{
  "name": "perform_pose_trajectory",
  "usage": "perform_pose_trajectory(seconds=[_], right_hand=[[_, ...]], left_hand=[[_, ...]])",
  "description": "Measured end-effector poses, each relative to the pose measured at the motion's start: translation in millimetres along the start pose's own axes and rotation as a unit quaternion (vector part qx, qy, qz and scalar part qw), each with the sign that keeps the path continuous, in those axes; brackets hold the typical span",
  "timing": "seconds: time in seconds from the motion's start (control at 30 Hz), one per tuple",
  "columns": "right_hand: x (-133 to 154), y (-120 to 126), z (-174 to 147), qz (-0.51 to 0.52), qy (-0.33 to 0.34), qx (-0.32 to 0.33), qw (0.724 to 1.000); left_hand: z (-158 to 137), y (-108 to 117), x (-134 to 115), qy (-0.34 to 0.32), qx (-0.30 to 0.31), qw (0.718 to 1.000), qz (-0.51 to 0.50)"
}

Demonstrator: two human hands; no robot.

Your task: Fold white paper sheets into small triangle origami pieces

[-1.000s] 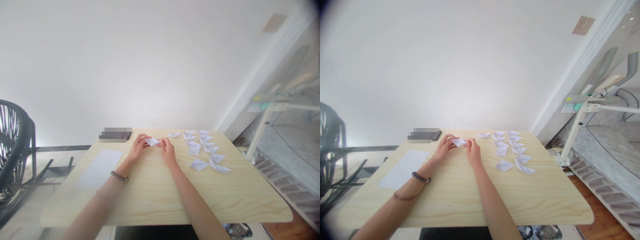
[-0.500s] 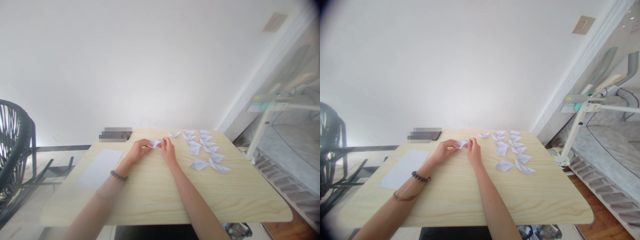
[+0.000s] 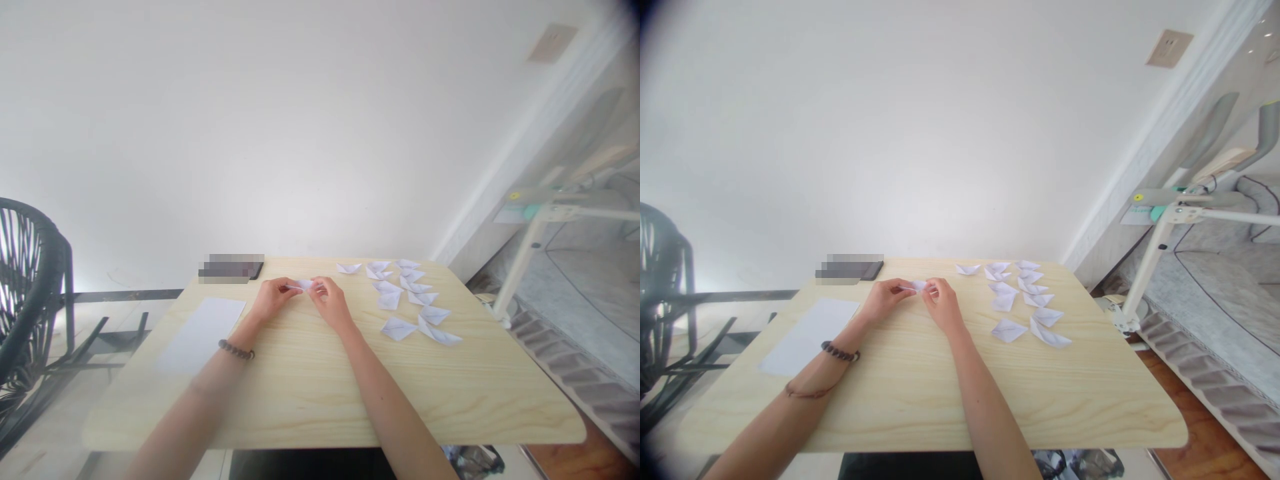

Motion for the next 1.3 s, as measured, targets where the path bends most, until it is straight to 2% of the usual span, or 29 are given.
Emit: perform_pose_trajectory(seconds=[0.17, 0.37, 0.5, 0.9, 1.03, 1.1, 1.17, 1.23, 1.3], right_hand=[[-4, -1, 0, 0.034, -0.036, 0.023, 0.999], [-8, 7, 0, 0.024, -0.065, -0.032, 0.997], [-13, 8, 0, 0.050, -0.103, -0.037, 0.993], [-16, 10, 1, 0.127, -0.134, -0.059, 0.981], [-17, 10, -1, 0.144, -0.145, -0.064, 0.977], [-17, 9, -1, 0.145, -0.150, -0.063, 0.976], [-18, 9, -2, 0.140, -0.156, -0.061, 0.976], [-20, 10, -2, 0.137, -0.165, -0.061, 0.975], [-22, 10, -2, 0.142, -0.173, -0.058, 0.973]], left_hand=[[0, 0, 4, 0.011, 0.014, 1.000, -0.024], [0, -4, 6, 0.037, 0.030, 0.996, -0.077], [0, -5, 5, 0.047, 0.030, 0.991, -0.119], [1, -14, 11, 0.092, 0.029, 0.958, -0.269], [0, -18, 15, 0.104, 0.054, 0.950, -0.289], [0, -18, 14, 0.088, 0.060, 0.959, -0.262], [0, -12, 8, 0.045, 0.037, 0.978, -0.202], [-1, -4, -3, -0.019, -0.005, 0.991, -0.129], [-3, 1, -18, -0.091, -0.027, 0.993, -0.063]])
Point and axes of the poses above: each hand's wrist, its own z-axis towards the middle knuckle, its own y-axis out of the back of the hand, x = y × z, the point moved 7 cm from there along z, towards the middle knuckle, and after that the axes turned 6 degrees about z, right-handed, at the moved point
